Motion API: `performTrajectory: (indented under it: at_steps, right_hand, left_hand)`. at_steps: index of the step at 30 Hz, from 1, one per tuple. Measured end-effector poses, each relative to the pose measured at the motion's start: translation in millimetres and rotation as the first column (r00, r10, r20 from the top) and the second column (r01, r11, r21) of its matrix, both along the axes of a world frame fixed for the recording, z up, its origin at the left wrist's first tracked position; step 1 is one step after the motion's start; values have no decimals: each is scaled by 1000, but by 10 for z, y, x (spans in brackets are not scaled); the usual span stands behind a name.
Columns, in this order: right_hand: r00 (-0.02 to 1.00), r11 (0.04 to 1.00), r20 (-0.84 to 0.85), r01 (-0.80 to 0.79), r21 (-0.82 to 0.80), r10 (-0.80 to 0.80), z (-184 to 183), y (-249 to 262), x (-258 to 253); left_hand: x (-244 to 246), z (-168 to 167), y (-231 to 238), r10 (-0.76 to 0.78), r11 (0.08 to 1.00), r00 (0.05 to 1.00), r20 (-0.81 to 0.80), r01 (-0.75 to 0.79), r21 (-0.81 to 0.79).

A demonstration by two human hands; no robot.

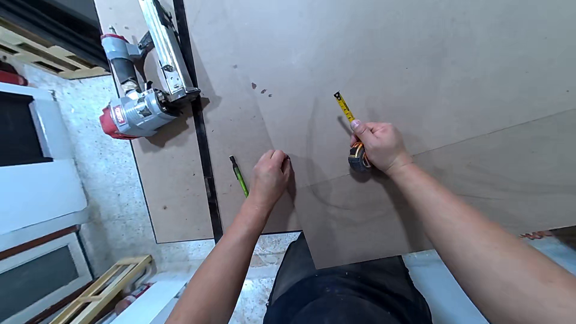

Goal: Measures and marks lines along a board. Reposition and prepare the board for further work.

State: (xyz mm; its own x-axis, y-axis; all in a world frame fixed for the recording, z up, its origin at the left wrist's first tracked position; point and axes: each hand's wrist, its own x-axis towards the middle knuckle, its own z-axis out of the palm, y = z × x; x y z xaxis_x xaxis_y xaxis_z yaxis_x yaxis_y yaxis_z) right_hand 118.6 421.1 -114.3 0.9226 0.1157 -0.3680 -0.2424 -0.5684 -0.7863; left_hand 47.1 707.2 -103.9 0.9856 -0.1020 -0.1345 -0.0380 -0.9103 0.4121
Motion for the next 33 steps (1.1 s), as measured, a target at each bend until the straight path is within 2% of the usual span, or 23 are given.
performTrajectory:
  at_steps: [4, 8, 10, 14, 19, 21, 23, 25, 30, 33]
  right_hand:
    - [1000, 1000, 11, -4, 1, 4, -18, -4, 3]
    - [1000, 1000, 7, -13, 5, 13, -12, -8, 10]
    - [1000, 1000, 5, -14, 7, 14, -15, -12, -7]
    - [1000, 1000, -4, -26, -4, 26, 16, -13, 32]
    - [1000, 999, 2, -30, -18, 30, 1, -8, 11]
    - [999, 999, 14, -34, -17, 35, -1, -9, 10]
    - [999, 999, 6, -33, -15, 33, 13, -6, 23]
    - [1000, 999, -14, -25, -21, 25, 21, -7, 24]
    - [999, 999, -18, -29, -36, 28, 40, -11, 0]
    - [1000, 999, -9, -30, -25, 30, 36, -10, 3]
  left_hand:
    - [65, -5, -99, 47, 999, 997, -63, -48, -15]
    - [237, -132, -88, 58, 998, 994, 88, -58, 1]
    - [139, -149, -28, 5, 1000, 992, 123, -4, -8]
    - [-53, -113, 81, -118, 993, 989, 88, 118, 4]
    - [465, -164, -23, -61, 998, 992, 111, 58, 24]
    - [349, -135, -24, -61, 998, 992, 109, 59, 15]
    - [76, -99, 12, -107, 994, 990, 94, 108, -3]
    - [10, -133, 48, -154, 988, 983, 104, 156, -7]
    - [548, -201, -35, -81, 997, 985, 152, 82, 4]
    - [241, -110, 8, -100, 995, 990, 99, 102, -17]
